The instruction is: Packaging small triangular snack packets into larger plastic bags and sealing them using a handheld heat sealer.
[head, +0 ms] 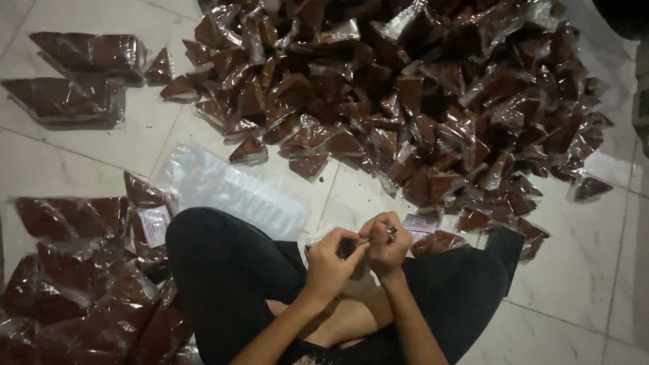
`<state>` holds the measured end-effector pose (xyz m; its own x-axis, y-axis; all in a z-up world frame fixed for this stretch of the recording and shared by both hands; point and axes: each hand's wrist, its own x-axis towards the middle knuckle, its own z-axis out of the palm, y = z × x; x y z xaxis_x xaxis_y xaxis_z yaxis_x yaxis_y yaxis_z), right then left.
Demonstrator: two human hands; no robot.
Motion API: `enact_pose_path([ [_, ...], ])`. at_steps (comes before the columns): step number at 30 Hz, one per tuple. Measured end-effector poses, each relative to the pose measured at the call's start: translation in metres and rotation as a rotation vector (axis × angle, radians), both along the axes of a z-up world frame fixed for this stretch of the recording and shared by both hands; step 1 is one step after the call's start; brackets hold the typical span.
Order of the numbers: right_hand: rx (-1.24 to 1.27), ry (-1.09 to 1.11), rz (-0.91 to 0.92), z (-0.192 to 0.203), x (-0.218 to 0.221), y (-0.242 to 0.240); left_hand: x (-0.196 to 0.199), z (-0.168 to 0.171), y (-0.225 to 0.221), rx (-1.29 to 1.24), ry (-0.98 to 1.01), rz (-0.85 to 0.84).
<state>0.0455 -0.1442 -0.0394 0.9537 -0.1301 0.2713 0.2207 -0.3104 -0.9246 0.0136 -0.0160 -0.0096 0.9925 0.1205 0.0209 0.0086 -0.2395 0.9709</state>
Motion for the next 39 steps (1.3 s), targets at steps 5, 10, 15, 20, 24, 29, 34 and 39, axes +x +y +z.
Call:
enact_pose_path([
  [5,-0.084,0.028,-0.070,0.002,0.016,0.003,-0.014,-0.006,-0.002,-0.016,-0.118,-0.033],
  [10,-0.069,0.016,-0.064,-0.013,0.020,-0.006,-0.032,-0.039,-0.014,0.252,-0.192,-0.164],
  [15,0.734,0.130,-0.124,-0.007,0.035,-0.004,-0.028,-0.131,-0.035,0.381,-0.249,-0.136],
  [20,0.171,0.656,-0.269,-0.115,0.042,-0.076,-0.014,-0.026,0.058,0.486,-0.168,0.036],
  [24,-1.148,0.446,-0.292,-0.176,0.015,-0.108,-0.044,0.087,0.187,1.334,0.242,0.584],
  [29,-0.755,-0.005,0.153,-0.095,0.092,0.053,-0.062,0.070,0.259,1.118,0.833,0.924],
  [34,-0.833,-0.136,0.523,-0.085,0.157,0.235,-0.012,-0.041,0.212,0.856,0.854,0.678],
  [39,-1.427,0.247,0.384,-0.110,0.208,0.196,0.011,-0.077,0.108,0.849,0.169,0.185],
])
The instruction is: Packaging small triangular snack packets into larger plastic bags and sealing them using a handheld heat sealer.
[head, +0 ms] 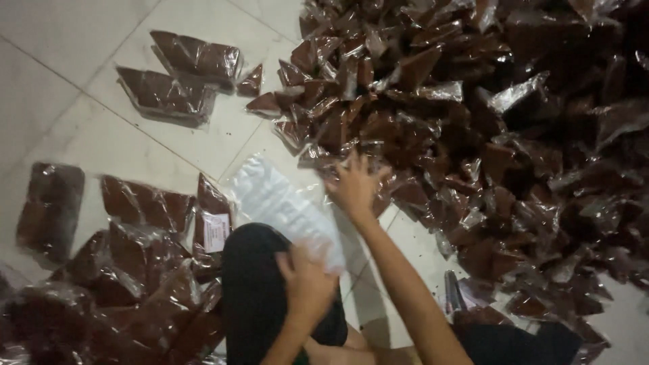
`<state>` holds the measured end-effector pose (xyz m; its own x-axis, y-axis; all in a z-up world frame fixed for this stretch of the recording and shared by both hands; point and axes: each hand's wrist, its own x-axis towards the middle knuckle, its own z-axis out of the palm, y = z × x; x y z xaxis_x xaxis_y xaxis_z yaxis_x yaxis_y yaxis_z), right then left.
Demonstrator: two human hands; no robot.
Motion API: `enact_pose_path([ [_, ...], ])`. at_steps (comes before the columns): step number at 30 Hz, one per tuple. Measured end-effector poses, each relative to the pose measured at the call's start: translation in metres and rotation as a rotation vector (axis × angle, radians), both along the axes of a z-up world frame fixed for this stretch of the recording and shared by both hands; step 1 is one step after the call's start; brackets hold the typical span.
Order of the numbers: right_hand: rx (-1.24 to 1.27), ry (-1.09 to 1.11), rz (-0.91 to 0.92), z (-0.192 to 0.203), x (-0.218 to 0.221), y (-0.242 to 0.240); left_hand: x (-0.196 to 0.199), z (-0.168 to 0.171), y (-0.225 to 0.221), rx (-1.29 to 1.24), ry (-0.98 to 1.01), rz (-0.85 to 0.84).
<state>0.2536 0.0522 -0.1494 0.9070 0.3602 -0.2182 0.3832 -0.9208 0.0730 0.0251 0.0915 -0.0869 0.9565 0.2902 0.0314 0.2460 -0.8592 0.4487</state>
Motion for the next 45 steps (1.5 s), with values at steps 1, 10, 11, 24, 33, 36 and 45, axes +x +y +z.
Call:
enact_pose_path([
  [1,-0.012,-0.001,0.010,0.007,-0.006,-0.021,-0.005,-0.030,-0.020,-0.012,-0.001,0.010],
  [10,0.074,-0.488,0.158,-0.037,-0.108,-0.249,-0.030,-0.140,-0.089,0.098,0.206,-0.561],
  [11,0.037,-0.508,0.161,-0.039,-0.119,-0.263,-0.025,-0.130,-0.087,0.083,0.199,-0.569],
  [24,1.967,0.531,-1.257,-0.036,-0.220,-0.344,0.007,-0.086,-0.069,-0.071,0.295,-0.480],
  [33,1.285,0.603,-1.074,-0.032,-0.231,-0.230,-0.003,-0.141,-0.074,-0.079,0.235,-0.354],
  [36,0.904,0.090,-0.837,-0.003,-0.205,-0.236,0.004,-0.106,-0.072,-0.183,0.325,-0.234],
  [45,0.125,0.360,-0.355,0.007,-0.230,-0.229,0.007,-0.098,-0.067,-0.046,-0.059,-0.177],
])
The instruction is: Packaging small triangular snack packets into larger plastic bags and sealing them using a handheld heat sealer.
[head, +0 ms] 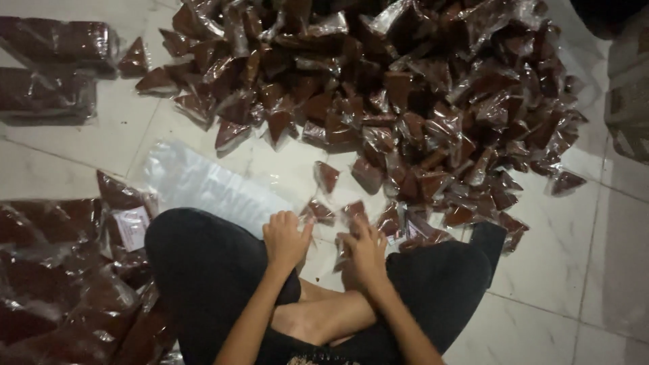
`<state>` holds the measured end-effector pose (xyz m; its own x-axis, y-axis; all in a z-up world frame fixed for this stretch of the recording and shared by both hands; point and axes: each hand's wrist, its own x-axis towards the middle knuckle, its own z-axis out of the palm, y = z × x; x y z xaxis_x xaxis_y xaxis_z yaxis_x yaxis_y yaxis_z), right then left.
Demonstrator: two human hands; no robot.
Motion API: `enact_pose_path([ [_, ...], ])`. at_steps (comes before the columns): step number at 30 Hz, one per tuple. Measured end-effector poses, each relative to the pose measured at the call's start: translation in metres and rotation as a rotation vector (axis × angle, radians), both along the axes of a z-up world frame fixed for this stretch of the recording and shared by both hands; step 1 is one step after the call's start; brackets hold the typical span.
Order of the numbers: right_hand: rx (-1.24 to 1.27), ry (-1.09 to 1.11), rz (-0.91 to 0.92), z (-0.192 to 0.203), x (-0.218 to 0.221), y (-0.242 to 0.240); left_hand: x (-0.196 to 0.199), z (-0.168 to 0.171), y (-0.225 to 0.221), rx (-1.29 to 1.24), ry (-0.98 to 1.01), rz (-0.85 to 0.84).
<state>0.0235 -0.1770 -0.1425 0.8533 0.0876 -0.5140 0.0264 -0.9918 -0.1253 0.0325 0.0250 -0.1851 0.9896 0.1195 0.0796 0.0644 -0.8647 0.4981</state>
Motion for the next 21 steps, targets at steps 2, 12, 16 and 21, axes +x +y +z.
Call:
enact_pose_path([
  [2,-0.011,-0.025,0.013,0.007,-0.010,-0.001,0.006,0.012,-0.009,0.075,-0.064,-0.004],
  [12,1.503,0.201,-1.729,0.004,0.010,0.060,0.013,0.040,0.051,0.041,-0.376,0.356],
  [16,0.860,-0.087,-1.380,-0.007,0.056,0.133,0.007,0.031,0.045,-0.001,-0.361,0.312],
  [21,0.447,-0.762,0.081,-0.082,0.048,0.129,0.007,0.031,0.041,0.049,-0.300,0.282],
])
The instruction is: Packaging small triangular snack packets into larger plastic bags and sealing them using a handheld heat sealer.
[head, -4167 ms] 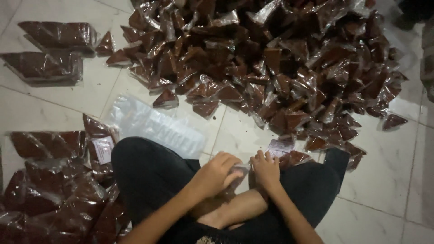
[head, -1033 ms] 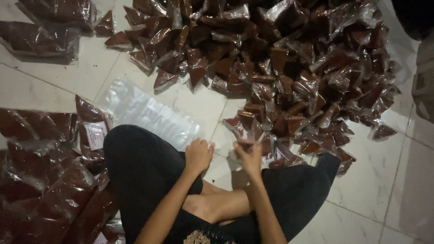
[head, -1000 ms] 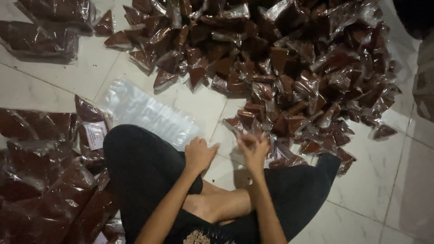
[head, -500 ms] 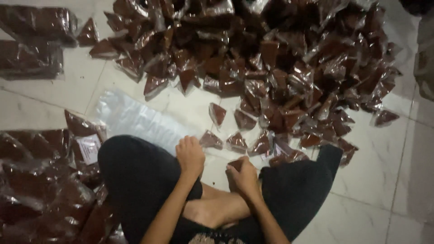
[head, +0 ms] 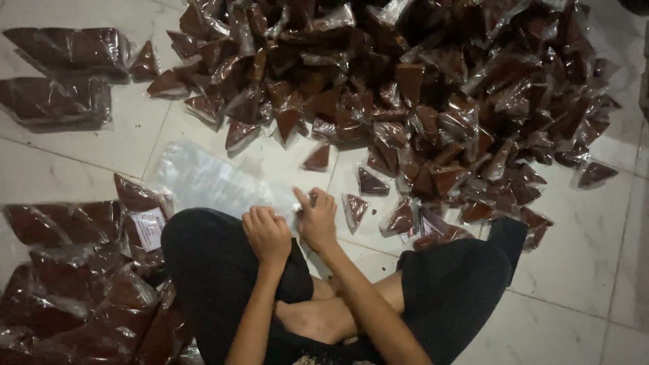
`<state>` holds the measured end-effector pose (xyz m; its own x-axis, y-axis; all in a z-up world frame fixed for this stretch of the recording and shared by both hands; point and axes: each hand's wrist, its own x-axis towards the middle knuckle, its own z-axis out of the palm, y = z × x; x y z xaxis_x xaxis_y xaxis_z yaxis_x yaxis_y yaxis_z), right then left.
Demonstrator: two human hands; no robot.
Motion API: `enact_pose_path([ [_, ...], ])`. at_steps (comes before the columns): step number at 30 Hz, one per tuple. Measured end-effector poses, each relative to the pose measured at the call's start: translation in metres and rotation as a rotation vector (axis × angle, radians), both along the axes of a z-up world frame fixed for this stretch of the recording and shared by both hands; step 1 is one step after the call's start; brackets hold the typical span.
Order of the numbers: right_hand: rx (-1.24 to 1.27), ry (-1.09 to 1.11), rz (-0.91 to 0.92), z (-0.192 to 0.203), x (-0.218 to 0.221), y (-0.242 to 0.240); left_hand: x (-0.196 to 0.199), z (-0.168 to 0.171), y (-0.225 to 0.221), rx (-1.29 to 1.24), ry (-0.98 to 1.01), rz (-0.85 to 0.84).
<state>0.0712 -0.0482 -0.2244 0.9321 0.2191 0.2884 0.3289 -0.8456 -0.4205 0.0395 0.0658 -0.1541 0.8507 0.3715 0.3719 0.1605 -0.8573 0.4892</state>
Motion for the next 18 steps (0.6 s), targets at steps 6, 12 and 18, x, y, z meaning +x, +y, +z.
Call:
enact_pose_path([
  [6,-0.239,-0.063,0.147,0.052,-0.056,-0.070,0.004,0.007,-0.007,0.053,0.034,-0.047],
  [12,-0.307,0.400,0.248,0.101,-0.120,-0.126,0.001,0.015,-0.005,0.017,0.077,-0.087],
  [18,0.489,0.911,-0.334,0.123,-0.083,-0.101,0.005,0.004,-0.006,0.034,0.129,-0.067],
])
